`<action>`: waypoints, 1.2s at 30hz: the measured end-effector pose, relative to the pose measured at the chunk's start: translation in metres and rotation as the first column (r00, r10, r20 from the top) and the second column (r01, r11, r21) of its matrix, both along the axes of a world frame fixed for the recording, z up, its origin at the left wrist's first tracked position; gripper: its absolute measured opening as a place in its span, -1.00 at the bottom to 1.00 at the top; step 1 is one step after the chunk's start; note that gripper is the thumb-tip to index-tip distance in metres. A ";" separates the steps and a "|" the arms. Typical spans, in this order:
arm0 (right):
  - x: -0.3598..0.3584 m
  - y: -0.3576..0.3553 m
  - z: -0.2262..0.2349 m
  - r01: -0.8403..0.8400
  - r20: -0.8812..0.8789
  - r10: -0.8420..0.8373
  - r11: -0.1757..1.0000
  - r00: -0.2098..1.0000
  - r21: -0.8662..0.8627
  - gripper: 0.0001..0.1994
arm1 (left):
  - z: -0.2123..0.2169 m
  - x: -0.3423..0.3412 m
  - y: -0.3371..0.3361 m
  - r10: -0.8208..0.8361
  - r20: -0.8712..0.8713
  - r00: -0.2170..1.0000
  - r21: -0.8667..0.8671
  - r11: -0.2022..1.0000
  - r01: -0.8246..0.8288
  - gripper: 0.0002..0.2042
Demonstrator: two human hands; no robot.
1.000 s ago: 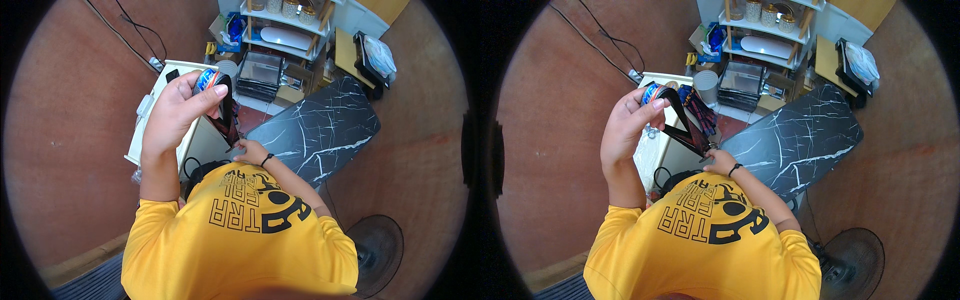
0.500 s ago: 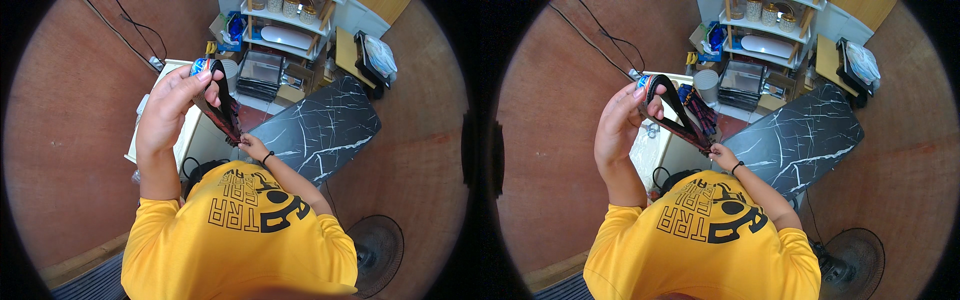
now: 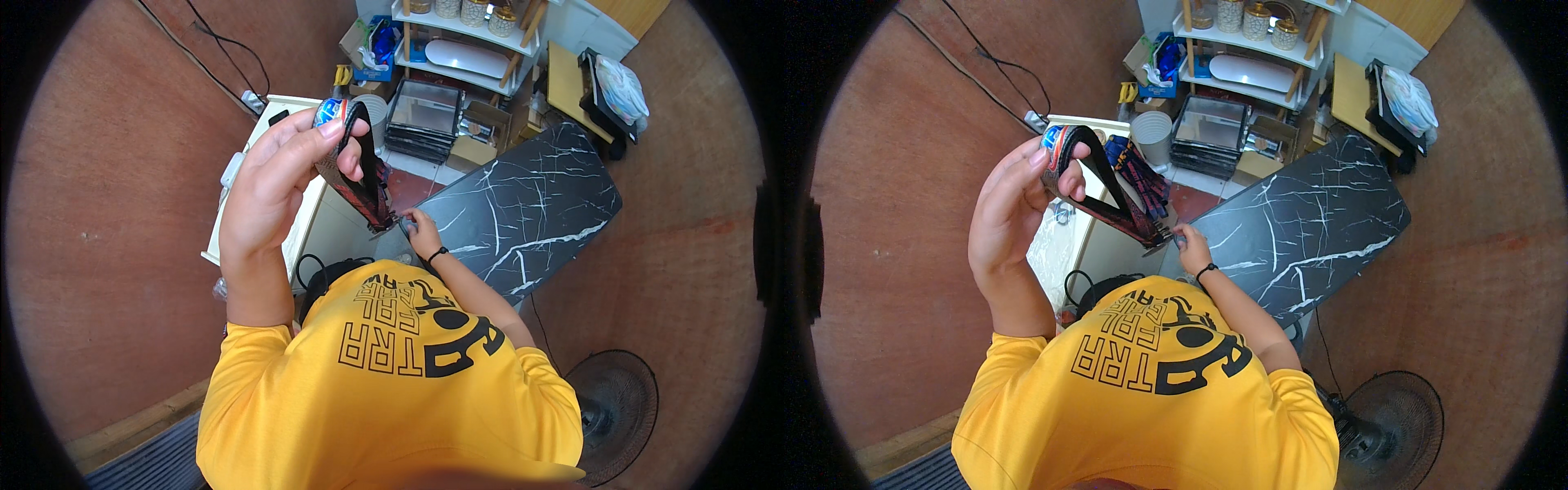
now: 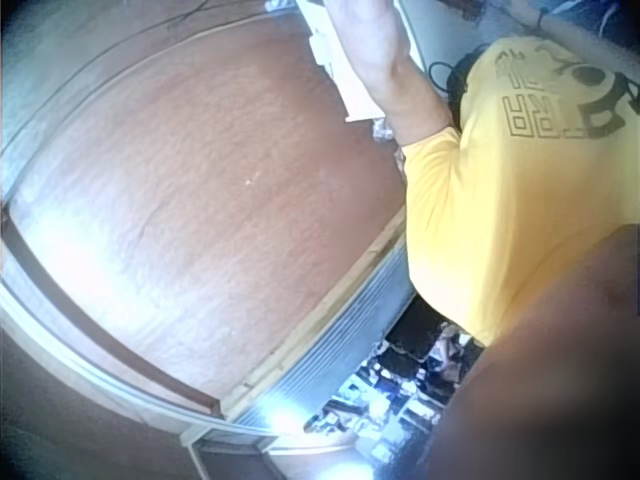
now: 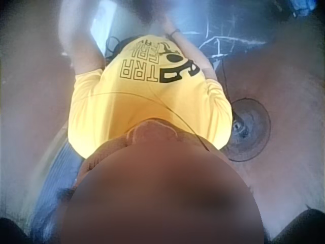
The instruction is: The person picks up a medal and a lanyard, then threads the lanyard through the medal's ring and secures it. They repeat this process with additional medals and lanyards, arranging the finished items on a table.
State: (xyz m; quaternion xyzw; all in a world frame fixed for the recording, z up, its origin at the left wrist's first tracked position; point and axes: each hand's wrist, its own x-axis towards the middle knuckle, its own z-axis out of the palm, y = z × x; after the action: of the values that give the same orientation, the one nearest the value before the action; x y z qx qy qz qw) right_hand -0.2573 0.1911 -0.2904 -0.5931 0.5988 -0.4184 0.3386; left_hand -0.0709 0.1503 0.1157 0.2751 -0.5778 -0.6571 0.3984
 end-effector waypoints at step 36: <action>-0.066 0.004 -0.016 -0.338 -0.140 0.350 0.935 0.926 0.102 -0.88 | 0.001 0.007 0.007 -0.170 -0.116 0.979 0.059 0.982 0.178 -0.57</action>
State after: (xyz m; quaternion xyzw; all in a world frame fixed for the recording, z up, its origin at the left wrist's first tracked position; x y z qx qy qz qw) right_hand -0.3237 0.1955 -0.3066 -0.7066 0.5254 -0.2817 0.3812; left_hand -0.0635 0.1571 0.1164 0.2004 -0.5534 -0.7234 0.3610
